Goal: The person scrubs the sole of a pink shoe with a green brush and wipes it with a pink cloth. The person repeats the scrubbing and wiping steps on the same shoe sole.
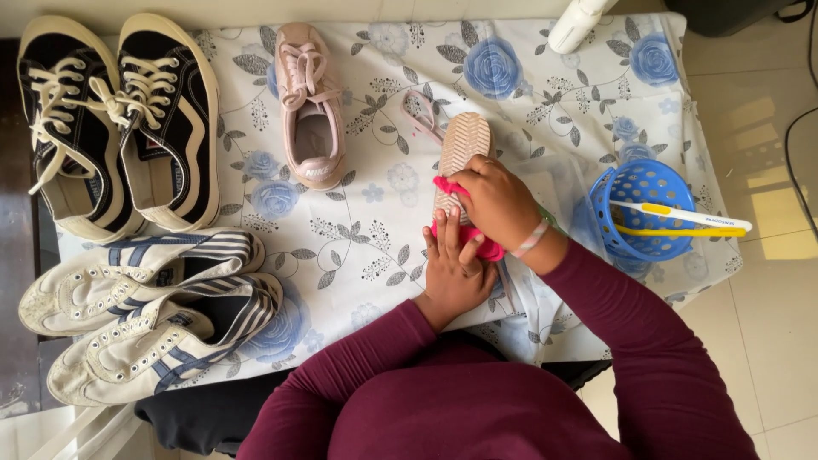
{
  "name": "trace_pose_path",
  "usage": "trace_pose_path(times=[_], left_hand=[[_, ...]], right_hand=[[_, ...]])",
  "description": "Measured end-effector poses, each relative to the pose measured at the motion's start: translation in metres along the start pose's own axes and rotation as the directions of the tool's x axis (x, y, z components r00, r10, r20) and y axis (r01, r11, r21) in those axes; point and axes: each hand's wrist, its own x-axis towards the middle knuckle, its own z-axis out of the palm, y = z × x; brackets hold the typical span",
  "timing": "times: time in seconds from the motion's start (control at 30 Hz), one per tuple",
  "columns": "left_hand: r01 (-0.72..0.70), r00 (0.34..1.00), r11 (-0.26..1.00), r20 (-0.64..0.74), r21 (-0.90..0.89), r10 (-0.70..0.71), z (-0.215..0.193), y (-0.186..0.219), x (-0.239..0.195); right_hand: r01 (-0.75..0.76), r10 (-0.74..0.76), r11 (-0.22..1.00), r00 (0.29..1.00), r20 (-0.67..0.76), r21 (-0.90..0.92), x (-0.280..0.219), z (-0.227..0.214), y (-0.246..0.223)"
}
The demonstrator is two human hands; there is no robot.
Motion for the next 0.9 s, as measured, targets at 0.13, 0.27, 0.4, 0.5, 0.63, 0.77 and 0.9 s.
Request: trace_pose_path(times=[0.13, 0.27, 0.4, 0.5, 0.63, 0.77, 0.9], left_hand=[[0.042, 0.999, 0.999, -0.013, -0.02, -0.042, 0.0, -0.003, 0.0], [0.083, 0.996, 0.995, -0.027, -0.049, -0.084, -0.004, 0.0, -0.001], [0.165, 0.985, 0.973, -0.028, -0.162, -0.172, -0.015, 0.001, 0.013], [0.19, 0.98, 0.934, -0.003, -0.302, -0.2, -0.025, -0.003, 0.021], [0.195, 0.978, 0.89, 0.014, -0.412, -0.207, -0.026, -0.017, 0.01], [0.297, 0.942, 0.731, 0.062, -0.614, -0.331, -0.061, -0.022, 0.017], [0.504, 0.842, 0.772, 0.02, -0.388, -0.539, -0.099, -0.028, 0.031]], right_hand=[[0.018, -0.014, 0.997, 0.998, 0.061, -0.069, 0.006, 0.004, -0.002], [-0.025, -0.003, 0.989, 0.982, 0.191, 0.148, 0.014, -0.012, -0.01], [-0.162, 0.09, 0.865, 0.981, 0.17, 0.475, 0.017, -0.046, -0.016], [-0.218, 0.169, 0.82, 0.976, 0.14, 0.53, -0.002, -0.035, -0.02], [-0.302, 0.151, 0.714, 0.947, 0.283, 0.631, -0.016, -0.066, -0.062], [-0.312, 0.081, 0.568, 0.942, 0.325, 0.762, -0.031, -0.071, -0.078], [-0.256, 0.175, 0.62, 0.967, 0.187, 0.742, -0.044, -0.058, -0.081]])
